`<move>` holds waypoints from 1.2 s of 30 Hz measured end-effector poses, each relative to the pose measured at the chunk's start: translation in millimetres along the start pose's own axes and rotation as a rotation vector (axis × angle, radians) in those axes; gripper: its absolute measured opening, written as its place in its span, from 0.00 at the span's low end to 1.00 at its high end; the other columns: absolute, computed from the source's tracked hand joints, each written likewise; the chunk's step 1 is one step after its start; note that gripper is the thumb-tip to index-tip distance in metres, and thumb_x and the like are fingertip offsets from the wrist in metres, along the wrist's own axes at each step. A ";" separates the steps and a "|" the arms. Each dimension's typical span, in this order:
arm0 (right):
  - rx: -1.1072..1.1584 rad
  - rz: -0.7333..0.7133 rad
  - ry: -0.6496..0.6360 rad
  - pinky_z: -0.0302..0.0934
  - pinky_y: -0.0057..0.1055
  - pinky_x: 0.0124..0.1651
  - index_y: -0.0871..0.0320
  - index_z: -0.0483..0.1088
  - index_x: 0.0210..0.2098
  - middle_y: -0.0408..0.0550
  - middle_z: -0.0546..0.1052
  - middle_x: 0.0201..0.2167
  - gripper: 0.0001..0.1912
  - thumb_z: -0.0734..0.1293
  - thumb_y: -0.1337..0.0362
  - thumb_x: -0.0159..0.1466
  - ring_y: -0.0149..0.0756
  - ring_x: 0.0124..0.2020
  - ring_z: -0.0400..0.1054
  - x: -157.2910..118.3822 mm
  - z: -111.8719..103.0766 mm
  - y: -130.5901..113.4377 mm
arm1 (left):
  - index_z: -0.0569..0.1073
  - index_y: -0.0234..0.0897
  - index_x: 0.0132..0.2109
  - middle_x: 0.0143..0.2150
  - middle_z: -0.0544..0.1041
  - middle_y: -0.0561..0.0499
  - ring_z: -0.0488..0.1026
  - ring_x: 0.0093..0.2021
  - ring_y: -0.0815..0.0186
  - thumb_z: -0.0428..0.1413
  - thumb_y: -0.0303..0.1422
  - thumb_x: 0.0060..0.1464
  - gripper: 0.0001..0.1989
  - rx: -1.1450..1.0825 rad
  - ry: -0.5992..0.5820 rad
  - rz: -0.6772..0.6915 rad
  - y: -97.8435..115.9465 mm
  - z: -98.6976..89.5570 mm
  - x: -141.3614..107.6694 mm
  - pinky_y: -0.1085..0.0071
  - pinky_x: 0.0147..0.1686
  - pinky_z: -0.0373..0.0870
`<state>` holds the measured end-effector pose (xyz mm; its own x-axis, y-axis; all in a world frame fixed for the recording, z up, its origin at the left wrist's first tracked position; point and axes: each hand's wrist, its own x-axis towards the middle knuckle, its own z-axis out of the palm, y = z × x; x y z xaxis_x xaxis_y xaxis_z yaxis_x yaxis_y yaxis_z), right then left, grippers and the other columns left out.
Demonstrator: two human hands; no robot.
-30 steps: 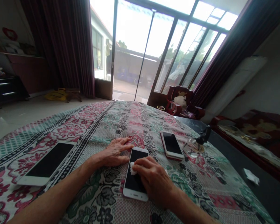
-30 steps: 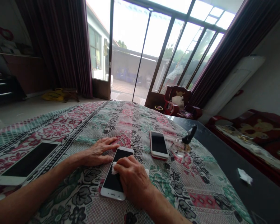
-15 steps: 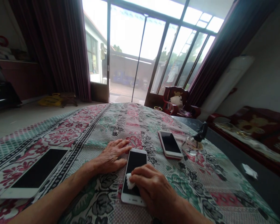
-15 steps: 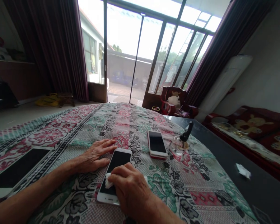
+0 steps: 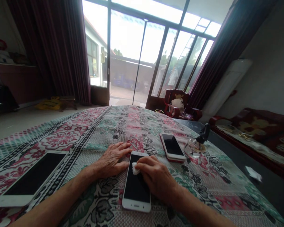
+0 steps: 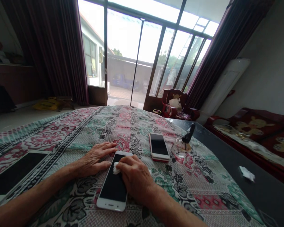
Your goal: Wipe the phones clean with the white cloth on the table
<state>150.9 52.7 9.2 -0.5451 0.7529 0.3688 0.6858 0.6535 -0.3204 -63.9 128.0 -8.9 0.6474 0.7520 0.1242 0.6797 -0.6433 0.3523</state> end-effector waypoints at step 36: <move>0.069 0.191 0.283 0.62 0.34 0.47 0.57 0.71 0.42 0.50 0.72 0.41 0.11 0.60 0.71 0.63 0.36 0.42 0.67 23.8 5.7 44.0 | 0.71 0.33 0.45 0.46 0.68 0.42 0.67 0.46 0.53 0.56 0.37 0.36 0.25 0.081 -0.143 -0.246 14.4 -39.9 -15.6 0.62 0.46 0.67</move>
<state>165.3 99.8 -1.0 -0.2483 0.8168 0.5207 0.7230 0.5141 -0.4616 -78.0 112.7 31.2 0.4979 0.8626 -0.0896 0.8438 -0.4580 0.2797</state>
